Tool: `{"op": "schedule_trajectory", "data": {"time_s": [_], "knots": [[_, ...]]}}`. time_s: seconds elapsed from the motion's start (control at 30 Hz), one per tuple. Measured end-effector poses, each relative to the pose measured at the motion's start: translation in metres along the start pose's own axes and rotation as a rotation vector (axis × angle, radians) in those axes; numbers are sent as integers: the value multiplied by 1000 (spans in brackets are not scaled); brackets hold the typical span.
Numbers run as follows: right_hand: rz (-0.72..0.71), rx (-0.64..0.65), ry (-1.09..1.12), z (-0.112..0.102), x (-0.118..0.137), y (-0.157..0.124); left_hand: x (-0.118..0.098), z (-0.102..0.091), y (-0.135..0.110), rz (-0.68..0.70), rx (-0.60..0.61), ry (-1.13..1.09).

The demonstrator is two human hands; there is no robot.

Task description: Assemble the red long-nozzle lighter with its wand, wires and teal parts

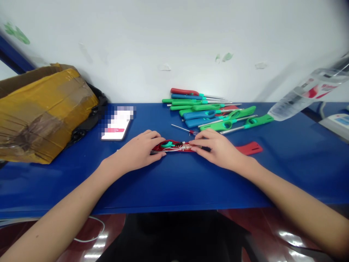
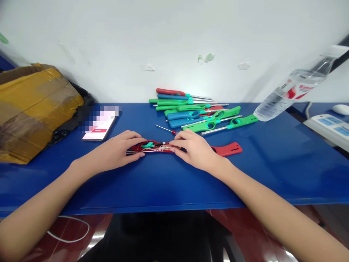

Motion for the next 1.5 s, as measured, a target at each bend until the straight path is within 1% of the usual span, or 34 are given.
{"op": "schedule_trajectory", "data": {"time_s": [0.17,0.37,0.53,0.67,0.77,1.03,1.17,1.37,1.5], "knots": [[2,13,-4,-1,1,1,4,-5,-1,-10,56,4],[-12,-17,42,0,6,1,5,-9,-2,-24,115,-33],[-7,-9,47,3,4,1,6,-11,-3,-23,114,-37],[-9,-11,38,3,3,0,6,-14,-3,-48,126,-77],[-15,-19,31,2,3,0,6,-15,-3,-64,135,-66],[-21,-6,36,2,3,0,7,-14,-6,-62,128,-32],[-37,-2,53,3,1,-1,9,-15,-6,-70,102,-20],[-34,-6,58,4,2,-1,10,-13,-4,-65,132,-21],[-28,-3,44,4,2,-1,9,-13,-5,-45,135,-64]]}}
Point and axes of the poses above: each hand's wrist, its own y-axis towards the middle knuckle, its own z-axis out of the palm, x = y × z, the point moved 3 cm from there along y, towards the middle knuckle, and after that the axes turned 13 degrees about -x, right-handed, at the moved point
